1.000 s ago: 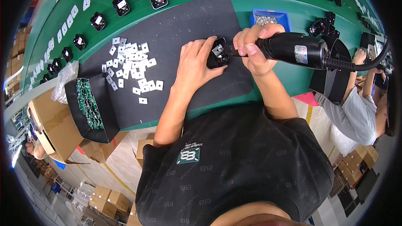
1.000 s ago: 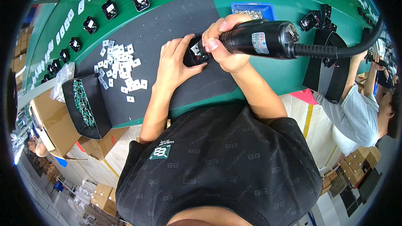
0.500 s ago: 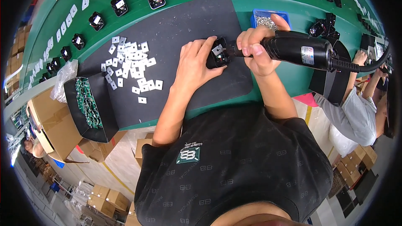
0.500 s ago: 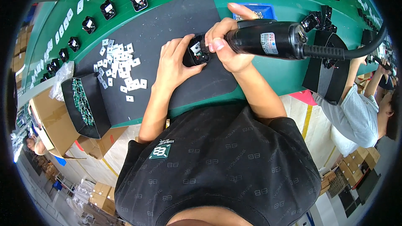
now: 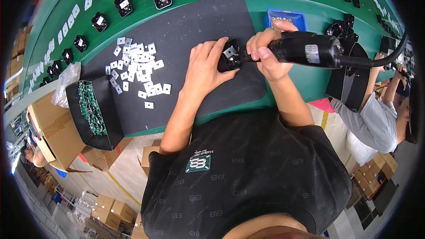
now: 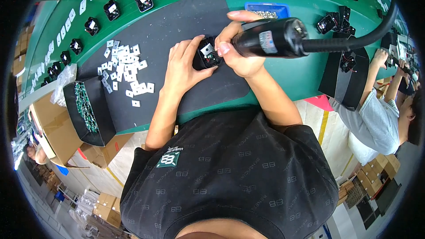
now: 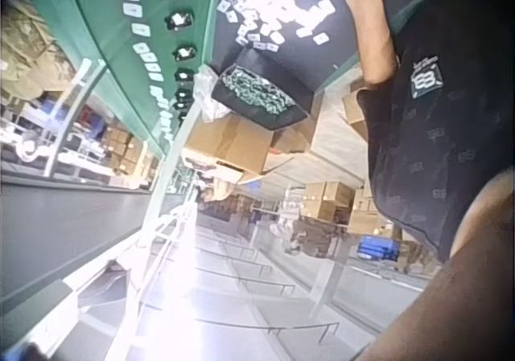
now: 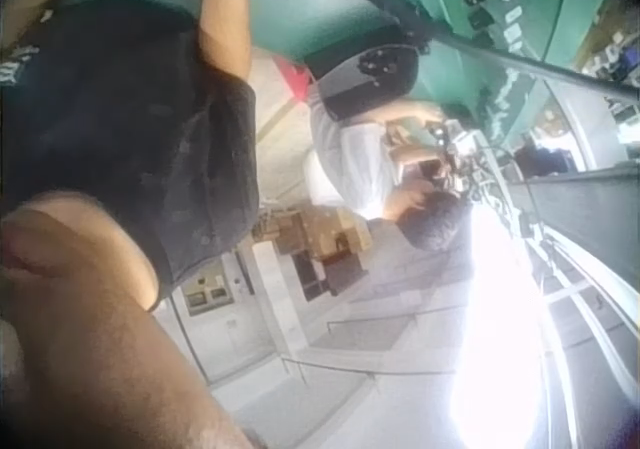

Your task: The person assembles electronic components by applying adhesive stickers and securing parts with screws using an electric screwdriver.

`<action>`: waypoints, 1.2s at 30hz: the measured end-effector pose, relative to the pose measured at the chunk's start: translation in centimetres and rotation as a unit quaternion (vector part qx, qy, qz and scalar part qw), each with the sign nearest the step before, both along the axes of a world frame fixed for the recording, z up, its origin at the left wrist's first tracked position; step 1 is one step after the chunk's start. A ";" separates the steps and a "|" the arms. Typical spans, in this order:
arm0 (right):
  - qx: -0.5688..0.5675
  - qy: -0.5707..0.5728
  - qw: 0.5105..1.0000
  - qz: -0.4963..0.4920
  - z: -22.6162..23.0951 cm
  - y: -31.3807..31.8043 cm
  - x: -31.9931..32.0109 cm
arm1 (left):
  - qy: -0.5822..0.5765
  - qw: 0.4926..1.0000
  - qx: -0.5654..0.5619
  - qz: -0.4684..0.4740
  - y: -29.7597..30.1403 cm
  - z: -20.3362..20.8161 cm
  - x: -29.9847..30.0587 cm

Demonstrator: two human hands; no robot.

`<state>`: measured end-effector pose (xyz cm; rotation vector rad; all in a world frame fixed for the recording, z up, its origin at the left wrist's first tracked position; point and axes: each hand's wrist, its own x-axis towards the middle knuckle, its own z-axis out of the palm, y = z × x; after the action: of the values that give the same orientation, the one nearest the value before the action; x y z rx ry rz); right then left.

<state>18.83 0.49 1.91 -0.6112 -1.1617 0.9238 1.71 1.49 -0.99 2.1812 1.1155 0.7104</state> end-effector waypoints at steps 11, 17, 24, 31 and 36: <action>0.021 -0.020 1.000 -0.006 0.7 -0.4 -0.1 | -0.002 1.000 0.007 0.001 -0.1 0.1 0.0; 0.038 0.070 0.997 0.008 2.7 -1.2 0.5 | 0.008 1.000 0.011 -0.006 -0.6 0.9 -0.3; 0.009 0.147 0.988 0.047 5.3 -2.0 0.9 | -0.118 0.987 0.105 -0.013 -2.2 2.4 -0.6; 0.005 0.154 0.984 0.083 5.9 -2.3 1.4 | -0.125 0.975 0.186 -0.001 -2.3 2.2 0.0; 0.033 0.170 0.979 0.103 6.4 -2.9 2.0 | -0.183 0.969 0.164 0.013 -2.3 2.2 -0.2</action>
<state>20.84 -2.38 8.32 -0.2663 -0.9517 1.1142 1.46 -0.78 1.21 2.1736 0.8831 1.3274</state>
